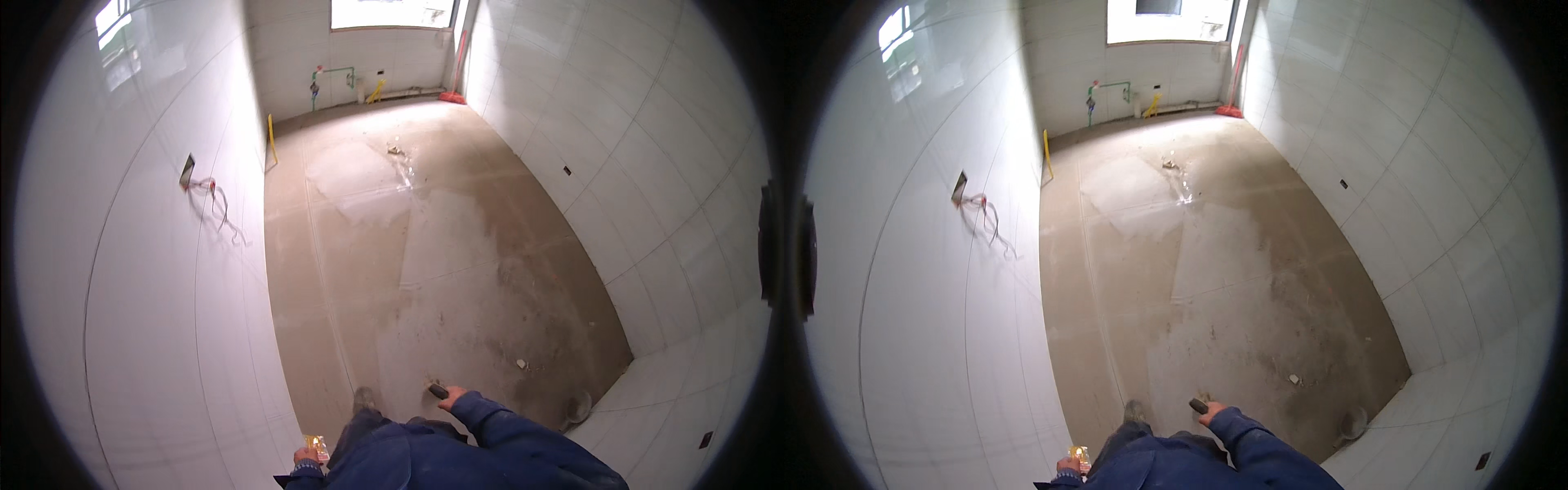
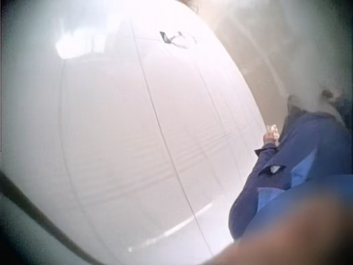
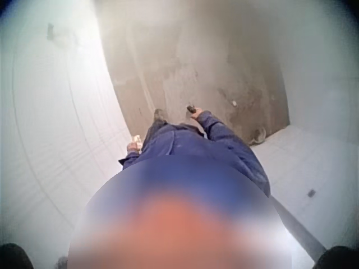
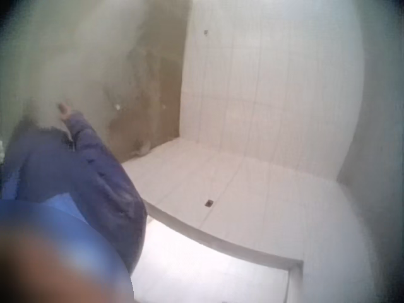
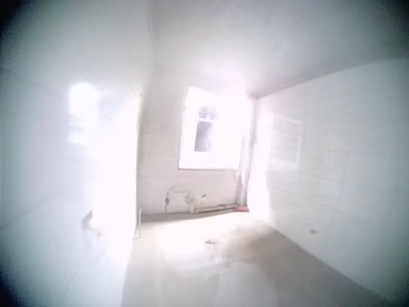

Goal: The person walks to a window and uses a screwdriver to secure a metal frame along the window sill. They repeatedly insert and tighten screws along the frame's edge while holding the frame in place.

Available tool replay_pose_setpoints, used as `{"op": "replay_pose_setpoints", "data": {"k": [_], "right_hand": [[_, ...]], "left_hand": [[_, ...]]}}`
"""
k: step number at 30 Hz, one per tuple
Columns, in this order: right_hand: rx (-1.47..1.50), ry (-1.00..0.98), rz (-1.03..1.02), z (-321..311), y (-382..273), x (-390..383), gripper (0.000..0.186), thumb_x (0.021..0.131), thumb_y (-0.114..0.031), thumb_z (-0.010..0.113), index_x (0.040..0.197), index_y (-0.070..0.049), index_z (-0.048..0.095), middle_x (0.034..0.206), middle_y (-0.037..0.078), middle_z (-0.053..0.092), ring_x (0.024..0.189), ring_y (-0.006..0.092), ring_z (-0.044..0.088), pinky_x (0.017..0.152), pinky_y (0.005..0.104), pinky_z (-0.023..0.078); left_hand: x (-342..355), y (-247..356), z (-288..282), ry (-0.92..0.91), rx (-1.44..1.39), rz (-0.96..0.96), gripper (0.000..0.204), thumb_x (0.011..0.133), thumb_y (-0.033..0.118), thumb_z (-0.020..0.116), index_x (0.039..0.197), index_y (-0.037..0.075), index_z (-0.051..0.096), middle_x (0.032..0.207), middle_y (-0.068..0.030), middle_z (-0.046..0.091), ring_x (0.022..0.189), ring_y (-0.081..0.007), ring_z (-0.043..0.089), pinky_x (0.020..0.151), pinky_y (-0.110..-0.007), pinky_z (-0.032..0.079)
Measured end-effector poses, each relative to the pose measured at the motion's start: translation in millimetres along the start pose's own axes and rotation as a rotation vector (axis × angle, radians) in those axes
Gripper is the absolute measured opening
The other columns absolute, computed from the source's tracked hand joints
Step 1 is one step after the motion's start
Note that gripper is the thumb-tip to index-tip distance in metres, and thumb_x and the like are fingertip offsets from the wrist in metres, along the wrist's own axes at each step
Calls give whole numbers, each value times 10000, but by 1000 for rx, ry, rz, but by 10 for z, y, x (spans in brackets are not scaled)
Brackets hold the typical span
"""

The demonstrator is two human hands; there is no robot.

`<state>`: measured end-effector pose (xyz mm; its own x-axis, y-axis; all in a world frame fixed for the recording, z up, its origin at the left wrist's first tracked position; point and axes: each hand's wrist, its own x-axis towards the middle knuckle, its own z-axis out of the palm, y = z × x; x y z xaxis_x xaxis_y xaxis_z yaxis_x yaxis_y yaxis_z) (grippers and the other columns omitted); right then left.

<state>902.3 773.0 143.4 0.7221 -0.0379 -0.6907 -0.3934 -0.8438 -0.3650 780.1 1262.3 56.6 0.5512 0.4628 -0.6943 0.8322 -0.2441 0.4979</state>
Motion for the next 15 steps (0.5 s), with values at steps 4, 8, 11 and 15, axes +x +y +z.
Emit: {"op": "replay_pose_setpoints", "data": {"k": [4, 8, 11, 15], "right_hand": [[177, 64, 143, -320, -163, 167, 508, 752, -379, 728, 1148, -60, 723, 1084, 231, 741, 1000, 406, 715, 902, 457, 556], [239, 149, 192, -492, -583, 432, 507, 749, -387, 749, 1121, -43, 723, 1071, 235, 737, 1012, 407, 712, 911, 455, 553], [269, 179, 177, -615, -864, 532, 508, 743, -390, 764, 1108, -41, 722, 1069, 238, 736, 1019, 412, 707, 915, 454, 551], [333, 136, 221, -827, -1003, 1050, 518, 733, -391, 781, 1112, -43, 719, 1065, 238, 735, 1024, 415, 703, 917, 452, 551]], "left_hand": [[565, 909, -139, -73, 178, 172, 410, 921, 323, 660, 900, -79, 737, 733, -208, 734, 579, -289, 734, 547, -410, 617], [1173, 1893, -130, -7, 143, 253, 357, 900, 269, 641, 903, -78, 728, 726, -183, 732, 576, -258, 728, 515, -372, 590], [1308, 2617, -50, -81, 54, 326, 360, 903, 267, 617, 909, -80, 712, 724, -178, 728, 561, -250, 720, 504, -367, 586], [1692, 2990, 72, -94, 136, 349, 353, 889, 266, 614, 894, -74, 708, 720, -174, 726, 550, -246, 714, 494, -364, 580]]}}
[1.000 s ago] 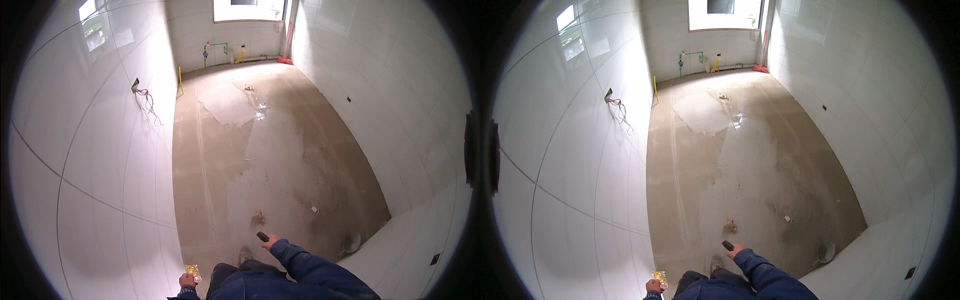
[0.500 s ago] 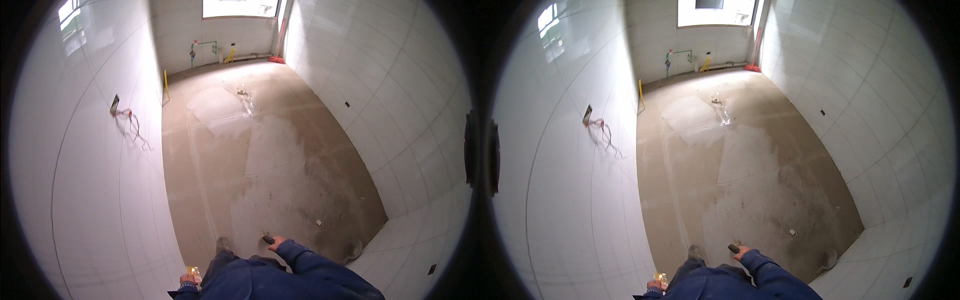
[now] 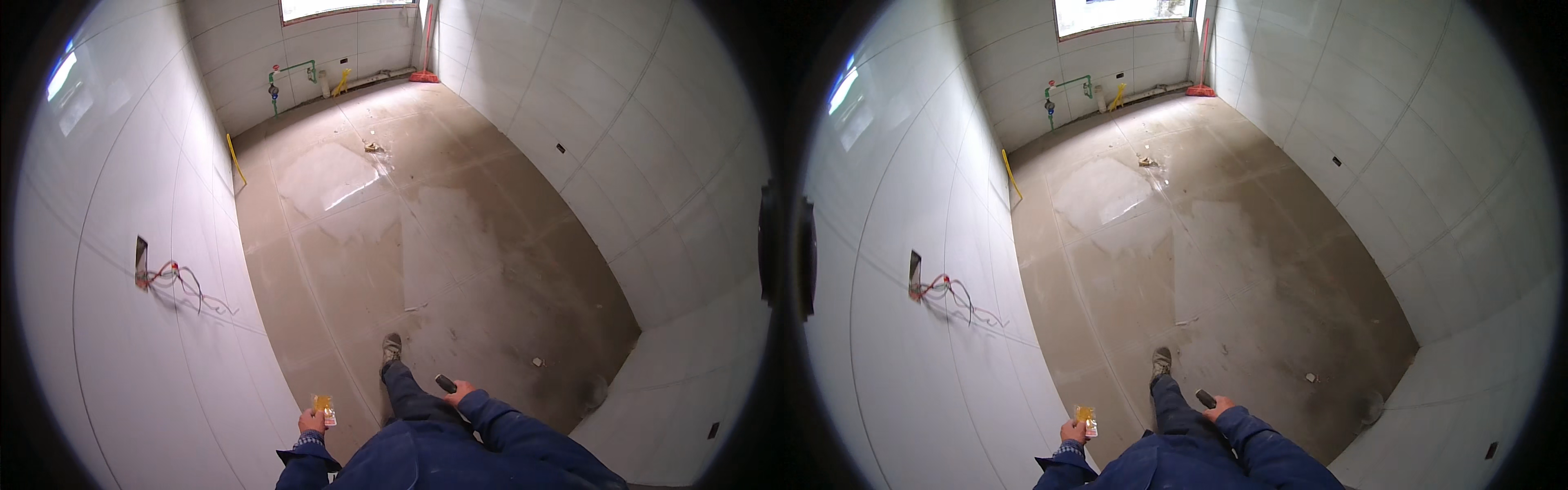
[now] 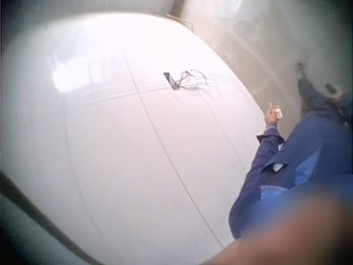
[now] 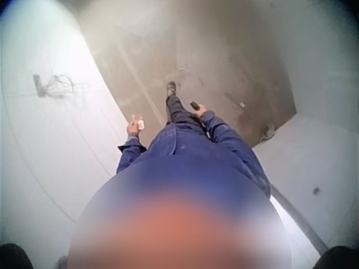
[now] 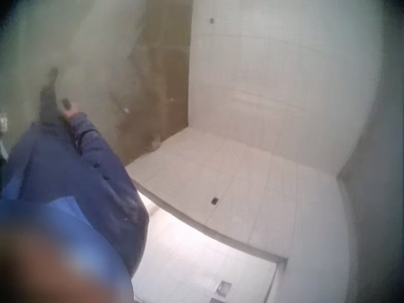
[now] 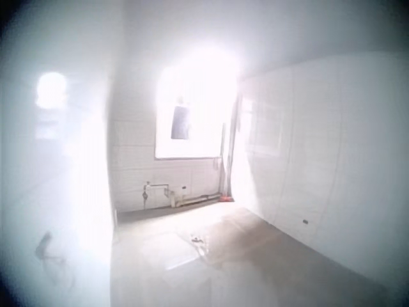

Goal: The person walks to a window and uses a screwdriver to secure a metal frame along the window sill. They repeatedly insert and tighten screws along the frame's edge while holding the frame in place.

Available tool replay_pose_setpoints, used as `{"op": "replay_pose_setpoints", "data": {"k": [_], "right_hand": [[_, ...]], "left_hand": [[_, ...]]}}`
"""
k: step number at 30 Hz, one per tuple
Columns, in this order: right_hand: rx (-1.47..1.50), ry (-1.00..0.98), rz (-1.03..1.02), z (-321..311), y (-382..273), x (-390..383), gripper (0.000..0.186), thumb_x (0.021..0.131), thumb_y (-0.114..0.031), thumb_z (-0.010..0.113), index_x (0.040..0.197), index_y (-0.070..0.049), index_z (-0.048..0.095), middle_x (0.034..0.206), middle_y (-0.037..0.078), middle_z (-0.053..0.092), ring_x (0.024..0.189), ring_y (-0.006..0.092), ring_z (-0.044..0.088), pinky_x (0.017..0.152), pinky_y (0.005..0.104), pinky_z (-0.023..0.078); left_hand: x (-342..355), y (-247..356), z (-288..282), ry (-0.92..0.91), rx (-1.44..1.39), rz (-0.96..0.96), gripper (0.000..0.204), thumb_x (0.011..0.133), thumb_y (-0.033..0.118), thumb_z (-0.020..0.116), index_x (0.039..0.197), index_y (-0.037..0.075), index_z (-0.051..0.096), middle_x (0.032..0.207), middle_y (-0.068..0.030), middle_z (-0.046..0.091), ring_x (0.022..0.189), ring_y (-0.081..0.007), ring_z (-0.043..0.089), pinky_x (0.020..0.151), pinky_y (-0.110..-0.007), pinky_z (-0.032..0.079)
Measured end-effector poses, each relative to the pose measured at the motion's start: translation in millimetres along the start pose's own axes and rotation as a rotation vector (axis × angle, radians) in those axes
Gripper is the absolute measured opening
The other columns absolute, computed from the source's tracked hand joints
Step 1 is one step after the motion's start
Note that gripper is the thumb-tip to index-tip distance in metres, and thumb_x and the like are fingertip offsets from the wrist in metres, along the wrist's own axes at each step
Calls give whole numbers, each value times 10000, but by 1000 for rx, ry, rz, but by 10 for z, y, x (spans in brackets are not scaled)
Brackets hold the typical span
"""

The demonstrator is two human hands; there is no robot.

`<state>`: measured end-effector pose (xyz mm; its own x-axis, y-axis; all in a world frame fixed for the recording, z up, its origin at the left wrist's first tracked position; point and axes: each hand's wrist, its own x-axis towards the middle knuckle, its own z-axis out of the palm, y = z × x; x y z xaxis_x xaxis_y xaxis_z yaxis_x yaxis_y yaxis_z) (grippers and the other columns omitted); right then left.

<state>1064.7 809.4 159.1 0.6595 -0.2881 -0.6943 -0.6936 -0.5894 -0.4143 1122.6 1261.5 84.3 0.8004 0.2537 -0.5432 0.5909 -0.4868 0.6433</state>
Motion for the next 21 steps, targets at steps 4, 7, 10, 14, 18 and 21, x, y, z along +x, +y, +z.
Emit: {"op": "replay_pose_setpoints", "data": {"k": [4, 7, 10, 14, 18, 21], "right_hand": [[-42, -53, 34, -221, -264, 659, 552, 738, -401, 821, 1132, -28, 724, 1030, 230, 743, 993, 386, 719, 901, 437, 557], [-114, -74, 72, -454, -610, 1240, 538, 753, -393, 813, 1153, -44, 724, 1040, 214, 749, 989, 384, 720, 894, 442, 559], [-78, -52, -35, -776, -1241, 1673, 527, 759, -370, 774, 1173, -48, 715, 1018, 226, 742, 992, 391, 715, 898, 450, 558], [-55, 26, -167, -1155, -1919, 2343, 499, 752, -358, 742, 1146, -53, 711, 1030, 229, 738, 995, 412, 708, 880, 459, 562], [-31, -1, -197, -1442, -2701, 2677, 483, 755, -369, 735, 1119, -52, 707, 1036, 232, 733, 1016, 423, 698, 887, 471, 556], [-92, -42, -220, -1499, -2802, 2992, 485, 747, -372, 745, 1109, -51, 708, 1029, 239, 728, 1015, 426, 695, 885, 475, 556]], "left_hand": [[420, 126, -87, 9, 155, 2, 341, 886, 258, 620, 872, -73, 701, 711, -179, 721, 542, -247, 713, 475, -370, 576], [556, 344, -231, 26, 26, -232, 293, 891, 195, 608, 882, -84, 697, 698, -187, 713, 520, -264, 707, 445, -386, 570], [836, 518, -359, 28, 123, -216, 295, 905, 197, 617, 883, -89, 688, 701, -184, 713, 517, -267, 706, 446, -385, 575], [1338, 1403, -275, 98, -30, -198, 314, 895, 204, 610, 923, -91, 712, 704, -188, 717, 527, -269, 710, 442, -383, 569], [1878, 1827, -139, 127, 71, -108, 355, 860, 248, 646, 926, -91, 727, 765, -206, 741, 624, -281, 740, 566, -401, 612], [2352, 2132, -24, 119, 56, -54, 339, 869, 216, 640, 955, -103, 716, 752, -194, 735, 565, -261, 727, 489, -384, 599]]}}
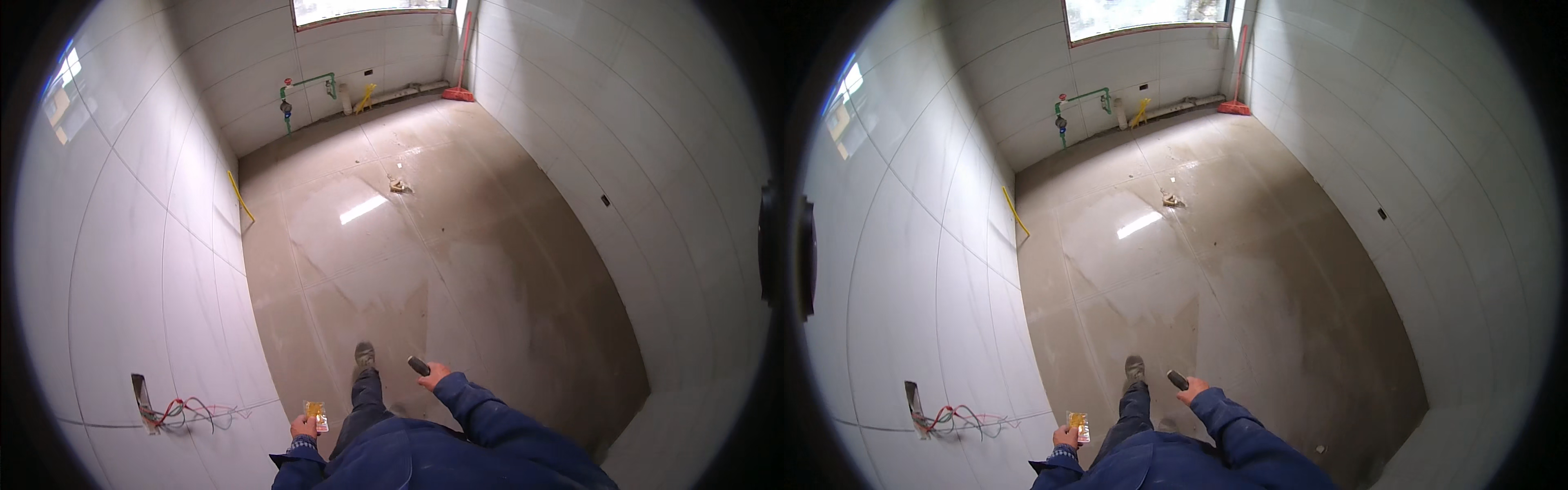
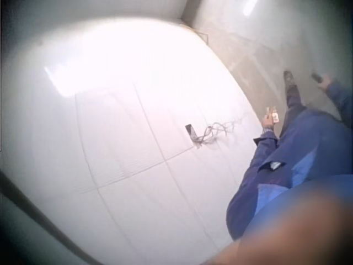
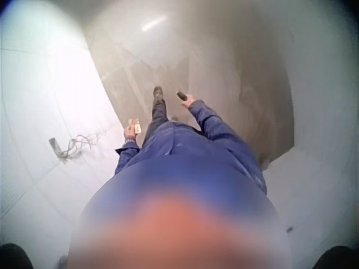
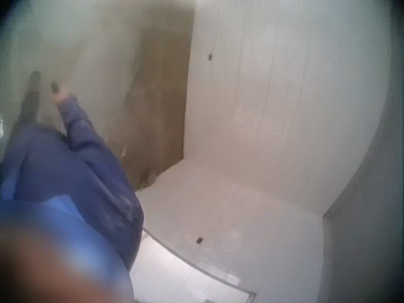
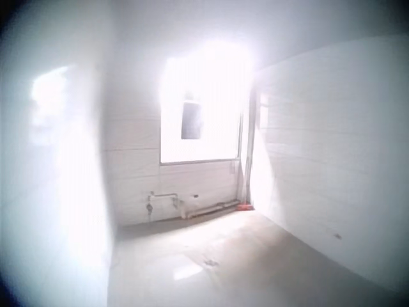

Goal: The person walks to a window and uses a screwdriver to secure a metal frame along the window sill. They repeatedly insert and tighten screws along the frame's edge while holding the frame in place.

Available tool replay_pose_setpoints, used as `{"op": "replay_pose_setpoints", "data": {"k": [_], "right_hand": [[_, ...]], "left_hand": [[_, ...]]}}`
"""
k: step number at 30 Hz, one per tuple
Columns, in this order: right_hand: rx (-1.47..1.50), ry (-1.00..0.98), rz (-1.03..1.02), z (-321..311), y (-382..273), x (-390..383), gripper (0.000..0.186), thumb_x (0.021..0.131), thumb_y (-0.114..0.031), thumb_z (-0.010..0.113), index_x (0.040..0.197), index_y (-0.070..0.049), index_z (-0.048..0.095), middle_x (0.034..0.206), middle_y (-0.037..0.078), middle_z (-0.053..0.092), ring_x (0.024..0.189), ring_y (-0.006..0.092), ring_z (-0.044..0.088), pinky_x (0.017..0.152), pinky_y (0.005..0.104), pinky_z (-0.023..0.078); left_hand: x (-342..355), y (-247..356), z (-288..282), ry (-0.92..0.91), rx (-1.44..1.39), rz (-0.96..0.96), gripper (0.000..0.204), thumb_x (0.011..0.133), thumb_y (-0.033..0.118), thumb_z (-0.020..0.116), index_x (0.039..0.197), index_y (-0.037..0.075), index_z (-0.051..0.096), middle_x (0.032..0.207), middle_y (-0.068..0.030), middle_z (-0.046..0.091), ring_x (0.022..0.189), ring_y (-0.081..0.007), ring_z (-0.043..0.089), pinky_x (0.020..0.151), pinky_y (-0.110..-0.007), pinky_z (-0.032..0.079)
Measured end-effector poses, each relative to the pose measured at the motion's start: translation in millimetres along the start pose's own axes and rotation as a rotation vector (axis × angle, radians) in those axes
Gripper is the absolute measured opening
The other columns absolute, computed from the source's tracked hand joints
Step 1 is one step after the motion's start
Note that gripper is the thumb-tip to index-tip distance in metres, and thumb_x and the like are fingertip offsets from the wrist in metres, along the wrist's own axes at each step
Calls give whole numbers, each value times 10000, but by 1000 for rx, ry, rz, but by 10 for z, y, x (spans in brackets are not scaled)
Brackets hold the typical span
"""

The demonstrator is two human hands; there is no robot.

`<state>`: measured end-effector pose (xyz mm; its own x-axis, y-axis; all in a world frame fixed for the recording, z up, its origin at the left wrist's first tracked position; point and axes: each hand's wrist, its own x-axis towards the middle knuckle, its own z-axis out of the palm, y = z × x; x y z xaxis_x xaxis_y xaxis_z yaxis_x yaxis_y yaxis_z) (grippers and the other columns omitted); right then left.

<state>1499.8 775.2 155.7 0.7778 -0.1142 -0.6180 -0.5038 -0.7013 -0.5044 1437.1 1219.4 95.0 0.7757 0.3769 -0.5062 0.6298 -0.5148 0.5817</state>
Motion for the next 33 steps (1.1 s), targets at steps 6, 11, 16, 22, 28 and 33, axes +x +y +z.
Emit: {"op": "replay_pose_setpoints", "data": {"k": [6, 11, 16, 22, 28, 33], "right_hand": [[27, -58, 69, -593, 17, 403, 451, 757, -376, 788, 1041, -33, 722, 929, 208, 741, 906, 388, 718, 822, 448, 555], [2, 110, 344, -1124, 201, 774, 536, 743, -399, 840, 1096, -10, 732, 957, 205, 750, 945, 361, 730, 869, 427, 561], [184, 258, 381, -1397, -31, 1222, 583, 713, -398, 846, 1124, -2, 726, 1050, 232, 746, 1021, 393, 717, 913, 443, 558], [209, 175, 465, -1872, -164, 1962, 630, 691, -421, 866, 1149, -7, 737, 1068, 231, 748, 1036, 370, 720, 928, 429, 558], [179, 167, 443, -2636, -258, 3032, 620, 687, -394, 857, 1155, -6, 734, 1066, 225, 751, 1040, 373, 720, 926, 426, 563], [232, 197, 230, -3555, -651, 4129, 565, 713, -377, 801, 1156, -33, 729, 1071, 232, 743, 1042, 400, 710, 922, 433, 563]], "left_hand": [[790, 678, 138, -76, -38, -144, 313, 855, 223, 628, 933, -52, 755, 797, -222, 750, 636, -290, 750, 641, -415, 631], [1674, 1620, 373, -206, 174, -99, 371, 851, 299, 625, 961, -27, 763, 861, -226, 753, 785, -344, 754, 765, -447, 607], [2526, 2963, 592, -259, 236, 98, 438, 839, 377, 615, 1012, -2, 750, 979, -248, 735, 979, -418, 701, 906, -485, 544], [3079, 4233, 904, -224, 287, 300, 423, 859, 364, 636, 1044, 6, 761, 937, -208, 760, 928, -332, 745, 859, -455, 573], [3509, 4599, 958, -208, 315, 130, 443, 836, 399, 639, 1007, 13, 772, 959, -237, 744, 935, -409, 718, 870, -489, 560], [3843, 4857, 933, -118, 198, 10, 405, 834, 354, 638, 964, -4, 775, 883, -228, 753, 873, -353, 746, 835, -466, 582]]}}
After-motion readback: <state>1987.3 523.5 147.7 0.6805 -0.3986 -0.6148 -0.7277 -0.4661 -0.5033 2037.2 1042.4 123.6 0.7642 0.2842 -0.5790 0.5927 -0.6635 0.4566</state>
